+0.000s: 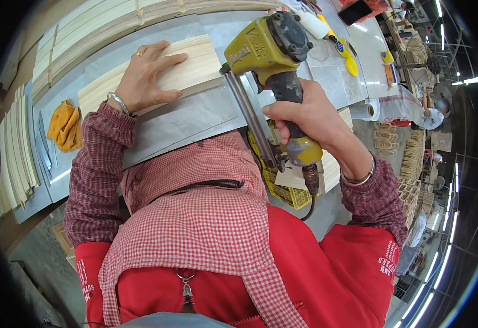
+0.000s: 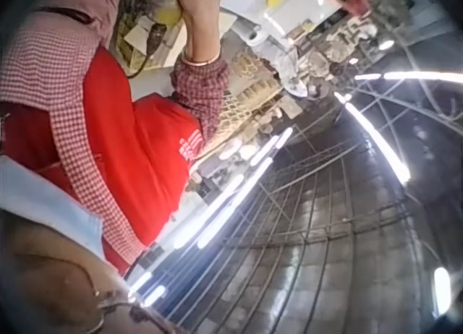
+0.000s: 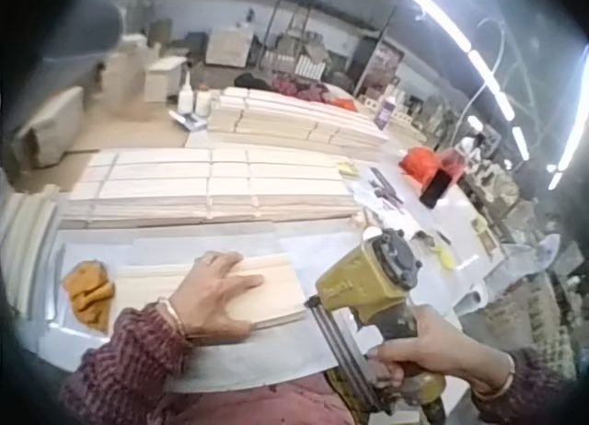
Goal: The recorder is assembling wooden boxes by applying glue to wooden panels and using a pneumatic nail gun to secure them.
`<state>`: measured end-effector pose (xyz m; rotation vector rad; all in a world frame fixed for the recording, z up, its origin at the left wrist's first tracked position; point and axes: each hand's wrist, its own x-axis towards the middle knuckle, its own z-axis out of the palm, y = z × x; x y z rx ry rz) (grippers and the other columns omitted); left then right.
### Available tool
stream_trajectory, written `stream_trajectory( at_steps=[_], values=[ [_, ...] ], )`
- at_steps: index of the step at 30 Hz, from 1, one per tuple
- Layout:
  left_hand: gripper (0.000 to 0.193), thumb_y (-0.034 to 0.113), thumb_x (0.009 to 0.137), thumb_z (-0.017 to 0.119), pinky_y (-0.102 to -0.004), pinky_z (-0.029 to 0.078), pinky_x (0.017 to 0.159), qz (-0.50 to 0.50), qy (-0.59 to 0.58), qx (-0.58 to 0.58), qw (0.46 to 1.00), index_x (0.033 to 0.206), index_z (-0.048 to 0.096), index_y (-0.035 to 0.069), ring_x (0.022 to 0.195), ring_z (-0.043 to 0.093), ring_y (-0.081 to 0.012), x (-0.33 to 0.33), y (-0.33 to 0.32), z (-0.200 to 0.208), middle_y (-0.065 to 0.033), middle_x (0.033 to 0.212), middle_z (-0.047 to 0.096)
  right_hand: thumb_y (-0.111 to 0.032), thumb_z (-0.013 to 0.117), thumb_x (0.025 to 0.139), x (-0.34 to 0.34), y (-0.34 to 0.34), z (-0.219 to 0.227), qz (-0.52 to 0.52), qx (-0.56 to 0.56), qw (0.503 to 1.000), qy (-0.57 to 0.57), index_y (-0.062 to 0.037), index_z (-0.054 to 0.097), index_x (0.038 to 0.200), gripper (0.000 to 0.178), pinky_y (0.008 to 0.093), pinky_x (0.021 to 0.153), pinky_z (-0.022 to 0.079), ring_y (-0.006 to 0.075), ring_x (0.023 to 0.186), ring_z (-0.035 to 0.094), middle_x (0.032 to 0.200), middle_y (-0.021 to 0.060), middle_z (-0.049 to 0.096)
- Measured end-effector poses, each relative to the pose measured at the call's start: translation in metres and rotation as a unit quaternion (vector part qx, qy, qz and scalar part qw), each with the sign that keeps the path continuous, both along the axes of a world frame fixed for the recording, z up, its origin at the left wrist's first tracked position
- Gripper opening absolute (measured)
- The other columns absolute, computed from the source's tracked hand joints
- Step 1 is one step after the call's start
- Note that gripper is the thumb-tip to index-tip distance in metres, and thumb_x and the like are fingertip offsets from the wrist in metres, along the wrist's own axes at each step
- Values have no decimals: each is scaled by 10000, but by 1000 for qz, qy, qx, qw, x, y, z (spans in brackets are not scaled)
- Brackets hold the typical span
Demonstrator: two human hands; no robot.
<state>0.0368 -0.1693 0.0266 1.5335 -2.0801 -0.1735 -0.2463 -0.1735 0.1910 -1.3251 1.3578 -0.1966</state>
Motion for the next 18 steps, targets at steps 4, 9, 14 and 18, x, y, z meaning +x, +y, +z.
stream_trajectory(
  at_steps=[4,9,14,18],
  values=[
    [636,376,576,750,-395,355,1007,-3,-4,-6,1000,1182,642,216,1177,433,-322,0,0,0,-129,1321,462,-74,625,746,3,-1,1,6,0,1000,-3,39,540,930,232,215,422,430,105,409,507,541,43,559],
    [637,370,575,751,-393,357,1004,-2,1,-4,1000,1182,642,209,1171,436,-323,-1,-1,1,-135,1318,462,-59,613,739,3,-1,4,8,9,1000,3,47,543,948,244,215,416,426,105,407,504,540,45,557],
    [640,366,573,750,-392,359,1000,-4,0,-7,1000,1182,642,203,1167,437,-323,-1,-1,0,-142,1315,462,-47,607,731,4,-1,3,4,17,1000,-2,48,542,952,249,218,413,426,107,405,501,535,48,552],
    [633,357,571,747,-390,362,994,-6,1,-15,1000,1177,646,202,1159,440,-321,-1,-2,-1,-144,1309,466,-43,605,727,5,-2,4,-3,23,1000,-2,45,539,947,245,222,412,427,108,403,498,534,51,547]
  ],
)
